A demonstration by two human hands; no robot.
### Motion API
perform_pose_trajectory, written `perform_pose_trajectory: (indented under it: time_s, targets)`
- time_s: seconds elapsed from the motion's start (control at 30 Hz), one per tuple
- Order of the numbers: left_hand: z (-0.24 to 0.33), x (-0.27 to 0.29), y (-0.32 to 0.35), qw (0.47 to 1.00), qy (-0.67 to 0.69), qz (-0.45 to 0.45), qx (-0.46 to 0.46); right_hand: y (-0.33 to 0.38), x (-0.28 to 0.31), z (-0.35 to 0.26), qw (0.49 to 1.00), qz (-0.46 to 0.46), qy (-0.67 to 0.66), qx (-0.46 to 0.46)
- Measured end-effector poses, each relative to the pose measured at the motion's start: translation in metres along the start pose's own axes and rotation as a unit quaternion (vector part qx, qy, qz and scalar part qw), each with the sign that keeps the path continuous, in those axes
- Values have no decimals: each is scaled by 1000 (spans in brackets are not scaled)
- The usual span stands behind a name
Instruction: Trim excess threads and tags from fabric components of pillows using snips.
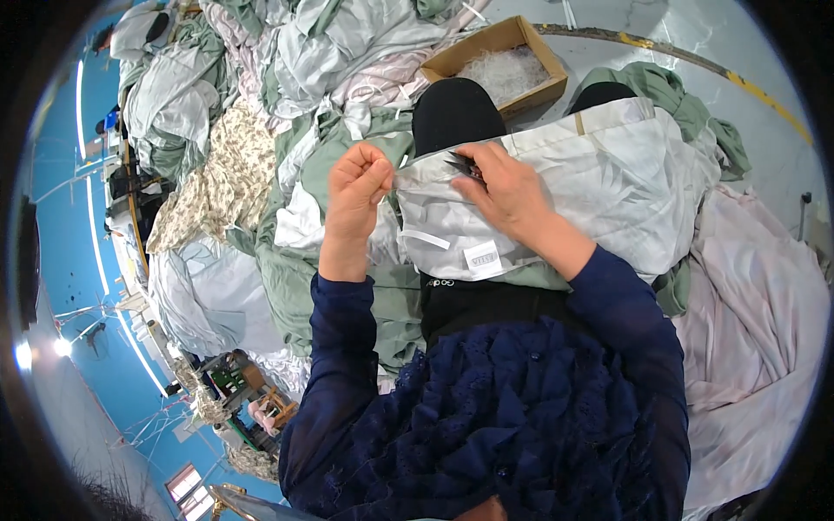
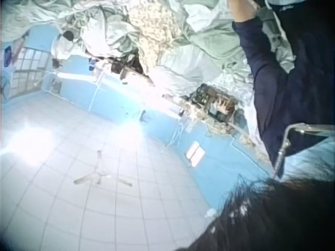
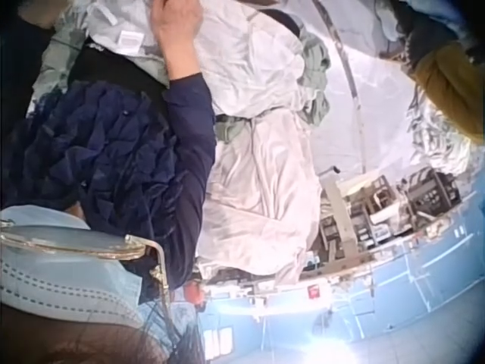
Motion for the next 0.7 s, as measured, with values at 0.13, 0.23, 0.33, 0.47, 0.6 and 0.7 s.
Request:
perform_pose_trajectory:
  time_s: [0.13,0.23,0.33,0.47,0.6,0.7]
  targets:
    - [-4,14,8,950,-302,11,-74,-1,-3,6,1000,-15,-5,-4]
    - [-7,13,13,859,-485,2,-167,-1,-4,5,1000,-20,-15,-14]
    - [-5,10,15,817,-538,-8,-208,-2,-5,4,999,-24,-13,-20]
    - [14,9,20,815,-556,-69,-145,-1,-4,2,1000,-21,6,-16]
    - [13,23,27,864,-486,-94,-95,-3,-3,-15,997,-59,38,-15]
    - [13,28,31,870,-488,-41,-49,0,-10,-27,992,-67,66,81]
Point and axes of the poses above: each hand's wrist, its own y-axis away from the middle knuckle, its own x-axis out of the back of the hand, z = x × y, the point moved 1 cm from there along -y, towards the middle knuckle, and after that the axes turned 8 degrees about -x, right-handed, at the moved point
